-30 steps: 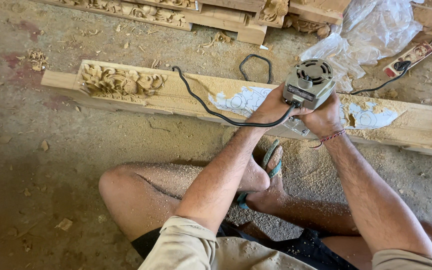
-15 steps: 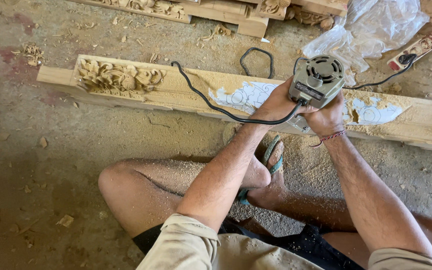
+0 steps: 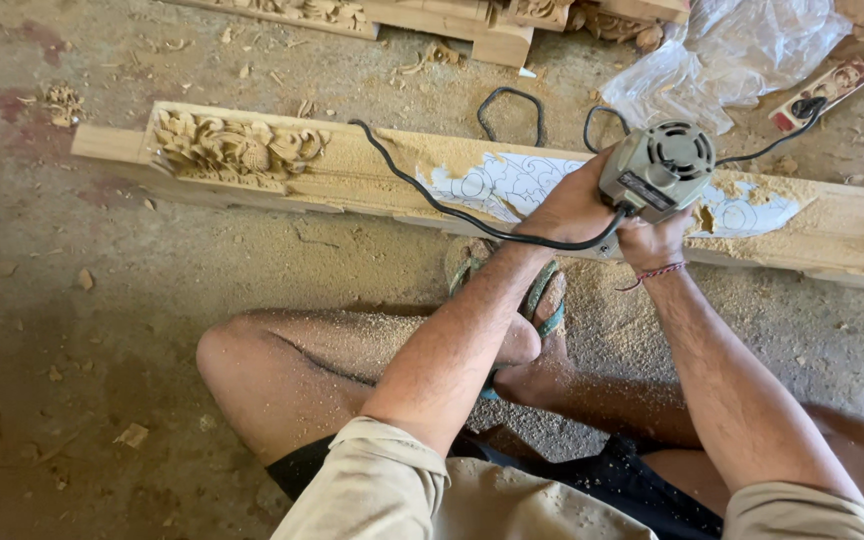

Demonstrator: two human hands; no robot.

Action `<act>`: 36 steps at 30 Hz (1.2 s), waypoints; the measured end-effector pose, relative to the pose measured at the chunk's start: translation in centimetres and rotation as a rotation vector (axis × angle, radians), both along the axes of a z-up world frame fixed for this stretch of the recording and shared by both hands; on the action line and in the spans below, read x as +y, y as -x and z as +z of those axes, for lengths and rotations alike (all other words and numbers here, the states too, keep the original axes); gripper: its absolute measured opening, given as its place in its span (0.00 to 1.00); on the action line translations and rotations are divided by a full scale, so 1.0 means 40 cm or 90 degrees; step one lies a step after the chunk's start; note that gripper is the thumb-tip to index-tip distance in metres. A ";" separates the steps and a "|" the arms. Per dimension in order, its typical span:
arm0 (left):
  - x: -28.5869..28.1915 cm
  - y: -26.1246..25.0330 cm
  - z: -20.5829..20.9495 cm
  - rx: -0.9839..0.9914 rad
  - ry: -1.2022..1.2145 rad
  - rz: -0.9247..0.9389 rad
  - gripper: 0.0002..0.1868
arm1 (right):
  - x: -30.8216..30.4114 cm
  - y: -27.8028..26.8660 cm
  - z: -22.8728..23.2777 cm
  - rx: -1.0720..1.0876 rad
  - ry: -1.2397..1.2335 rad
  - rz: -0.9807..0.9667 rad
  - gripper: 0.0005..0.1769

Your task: The person uses a handheld rotary tool to carve decorative patterns into a long wood beam while sitting on the floor.

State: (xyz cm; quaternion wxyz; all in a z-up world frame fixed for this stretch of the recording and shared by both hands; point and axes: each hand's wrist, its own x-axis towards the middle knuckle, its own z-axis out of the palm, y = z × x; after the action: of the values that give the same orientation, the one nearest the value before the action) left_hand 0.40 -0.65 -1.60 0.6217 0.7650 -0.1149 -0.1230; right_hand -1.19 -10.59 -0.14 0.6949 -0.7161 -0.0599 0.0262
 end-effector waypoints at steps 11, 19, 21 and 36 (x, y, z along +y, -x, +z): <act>0.048 0.033 0.058 0.014 0.096 -0.002 0.47 | 0.012 0.001 0.025 0.056 -0.121 -0.028 0.33; 0.052 0.034 0.070 0.006 0.135 -0.016 0.45 | 0.020 0.014 0.046 0.083 -0.198 -0.042 0.31; 0.057 0.036 0.052 0.011 0.135 -0.015 0.44 | 0.025 0.014 0.043 0.096 -0.215 -0.046 0.31; 0.049 0.050 0.063 0.028 0.106 -0.003 0.45 | 0.026 0.026 0.073 0.159 -0.369 -0.070 0.26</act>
State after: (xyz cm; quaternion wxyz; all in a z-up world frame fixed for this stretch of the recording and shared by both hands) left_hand -1.61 1.30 0.91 0.6854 0.7073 -0.1129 -0.1313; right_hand -2.21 -9.53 2.78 0.8724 -0.4816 0.0596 0.0583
